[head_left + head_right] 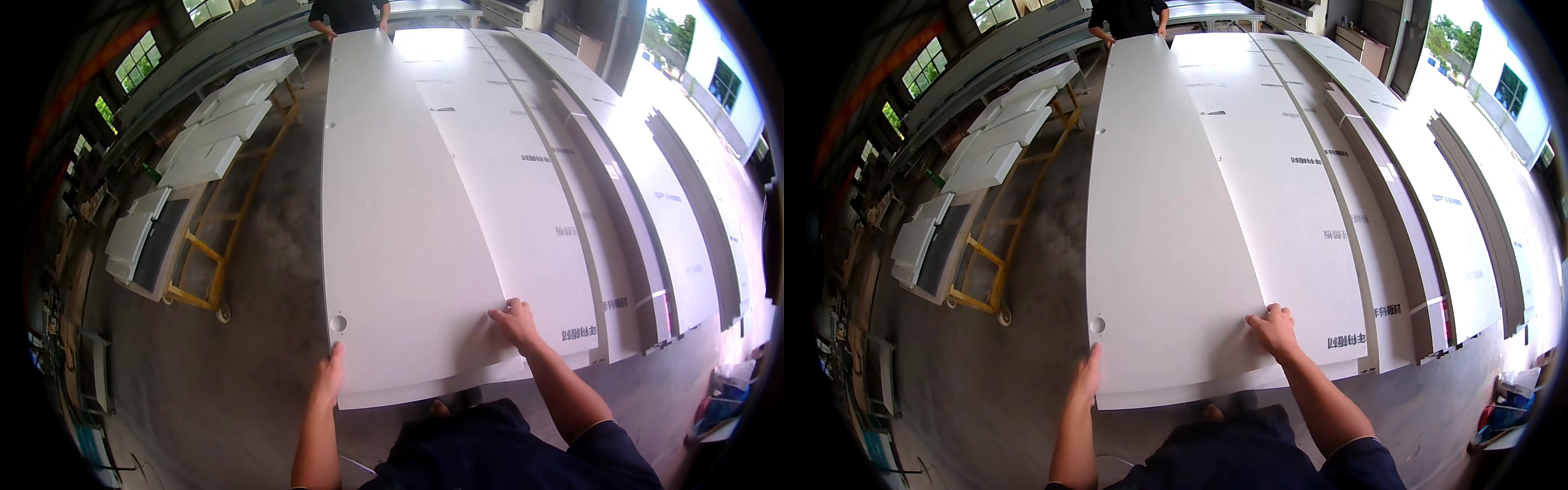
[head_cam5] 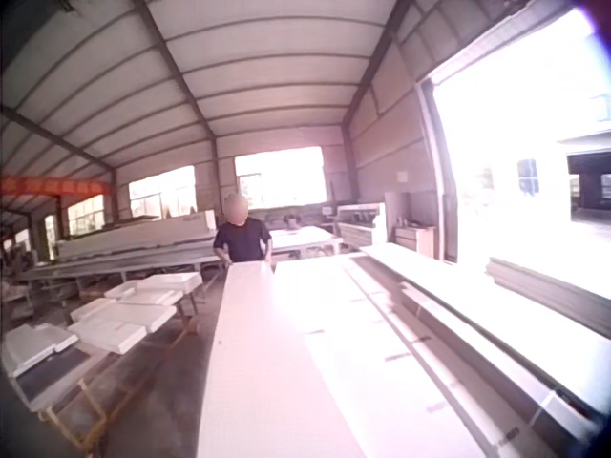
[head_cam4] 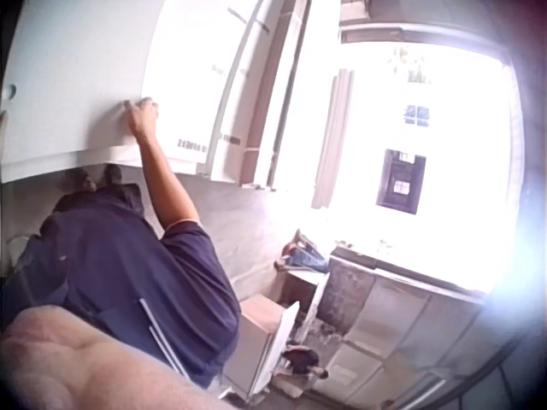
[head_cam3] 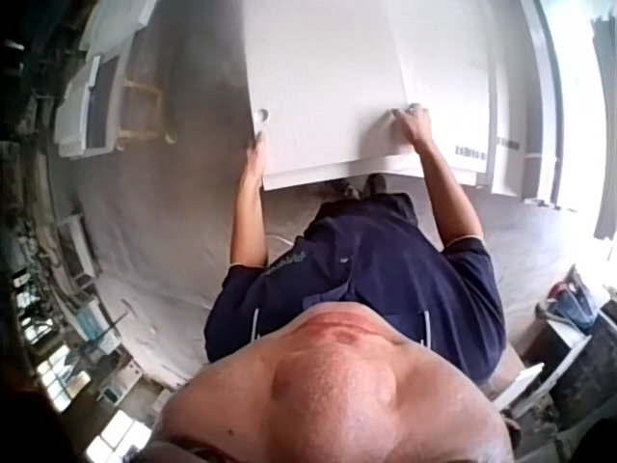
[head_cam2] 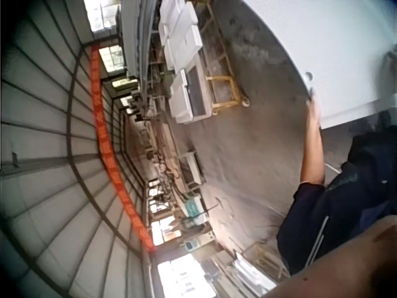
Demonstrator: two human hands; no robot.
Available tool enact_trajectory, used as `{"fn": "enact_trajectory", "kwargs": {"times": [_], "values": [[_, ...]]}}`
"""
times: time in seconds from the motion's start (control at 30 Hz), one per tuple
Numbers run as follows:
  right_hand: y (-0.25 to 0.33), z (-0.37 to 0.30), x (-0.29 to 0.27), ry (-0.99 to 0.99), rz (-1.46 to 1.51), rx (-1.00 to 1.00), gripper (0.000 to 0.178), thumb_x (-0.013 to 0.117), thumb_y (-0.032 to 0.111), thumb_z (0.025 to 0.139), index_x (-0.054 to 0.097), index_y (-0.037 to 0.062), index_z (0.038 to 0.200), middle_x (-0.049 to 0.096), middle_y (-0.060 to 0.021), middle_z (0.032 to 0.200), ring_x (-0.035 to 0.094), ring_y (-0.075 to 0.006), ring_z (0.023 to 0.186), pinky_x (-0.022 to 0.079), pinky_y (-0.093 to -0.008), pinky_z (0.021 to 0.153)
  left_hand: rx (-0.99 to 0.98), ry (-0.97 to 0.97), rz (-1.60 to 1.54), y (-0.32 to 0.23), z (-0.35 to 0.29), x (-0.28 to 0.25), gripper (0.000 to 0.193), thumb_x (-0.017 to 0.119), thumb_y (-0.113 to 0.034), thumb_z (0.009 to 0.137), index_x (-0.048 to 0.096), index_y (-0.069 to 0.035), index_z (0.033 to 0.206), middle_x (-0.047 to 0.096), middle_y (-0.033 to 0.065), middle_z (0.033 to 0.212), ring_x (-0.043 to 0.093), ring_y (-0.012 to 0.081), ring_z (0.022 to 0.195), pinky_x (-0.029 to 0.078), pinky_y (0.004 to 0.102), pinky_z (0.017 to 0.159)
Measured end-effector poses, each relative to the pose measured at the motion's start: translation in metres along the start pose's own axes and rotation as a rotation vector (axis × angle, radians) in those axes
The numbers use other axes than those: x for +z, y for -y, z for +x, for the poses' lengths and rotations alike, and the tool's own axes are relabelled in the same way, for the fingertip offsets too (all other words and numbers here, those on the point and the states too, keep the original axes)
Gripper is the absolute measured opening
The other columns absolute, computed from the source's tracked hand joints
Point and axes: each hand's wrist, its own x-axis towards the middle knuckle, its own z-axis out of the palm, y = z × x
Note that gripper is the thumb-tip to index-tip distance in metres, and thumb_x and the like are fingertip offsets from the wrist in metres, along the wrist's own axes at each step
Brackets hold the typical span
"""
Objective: The person lifts and stacks large white panels in a workshop environment. They move between stacks, pick up individual panels, and place them onto a growing pile. The person also handles a white plastic strip, placing it on a panel before stacking it.
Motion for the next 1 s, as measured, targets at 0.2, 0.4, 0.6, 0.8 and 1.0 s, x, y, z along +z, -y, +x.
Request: {"fn": "enact_trajectory", "kwargs": {"times": [0.2,0.4,0.6,0.8,1.0], "values": [[-0.001,-0.007,-0.01,0.119,0.05,0.04,0.072,0.069,0.039,0.074,0.047,-0.003,0.128,0.044,-0.0258,0.127,0.041,-0.0397,0.121,0.041,-0.0449,0.099,-0.116,0.006,-0.08,0.002,-0.015,0.0,0.077,0.045,-0.057,0.092,0.049,0.01,0.129,0.049,0.0228,0.135,0.046,0.0262,0.127,0.035,0.0359,0.104],[-0.019,-0.036,-0.018,0.132,-0.027,0.031,0.071,0.071,0.038,0.073,0.046,0.0039,0.13,0.045,-0.0259,0.125,0.044,-0.0385,0.118,0.042,-0.0432,0.098,-0.154,0.105,-0.223,0.021,-0.023,-0.006,0.078,0.043,-0.059,0.093,0.045,0.008,0.134,0.047,0.0196,0.138,0.045,0.0266,0.128,0.035,0.0364,0.105],[-0.073,-0.096,-0.019,0.104,0.245,0.203,0.059,0.069,0.038,0.077,0.05,-0.0046,0.113,0.056,-0.0236,0.107,0.057,-0.0309,0.098,0.046,-0.0379,0.086,-0.112,0.16,-0.261,0.047,-0.032,-0.002,0.075,0.036,-0.057,0.096,0.037,0.004,0.139,0.043,0.0161,0.142,0.043,0.0263,0.129,0.034,0.0368,0.106],[-0.098,-0.1,-0.011,0.235,0.407,0.267,0.061,0.068,0.048,0.079,0.057,-0.0057,0.106,0.063,-0.0165,0.093,0.06,-0.0217,0.087,0.048,-0.0336,0.078,-0.133,0.124,-0.297,0.057,-0.043,0.005,0.074,0.034,-0.056,0.097,0.034,0.002,0.142,0.04,0.0144,0.145,0.04,0.0259,0.132,0.031,0.0361,0.108],[-0.091,-0.135,-0.019,0.299,0.504,0.223,0.057,0.066,0.048,0.084,0.061,-0.005,0.103,0.064,-0.0102,0.093,0.059,-0.0149,0.085,0.048,-0.0291,0.075,-0.051,-0.01,-0.3,0.071,-0.066,-0.008,0.075,0.036,-0.057,0.097,0.036,0.003,0.142,0.043,0.0148,0.143,0.041,0.0252,0.131,0.03,0.0349,0.109]]}}
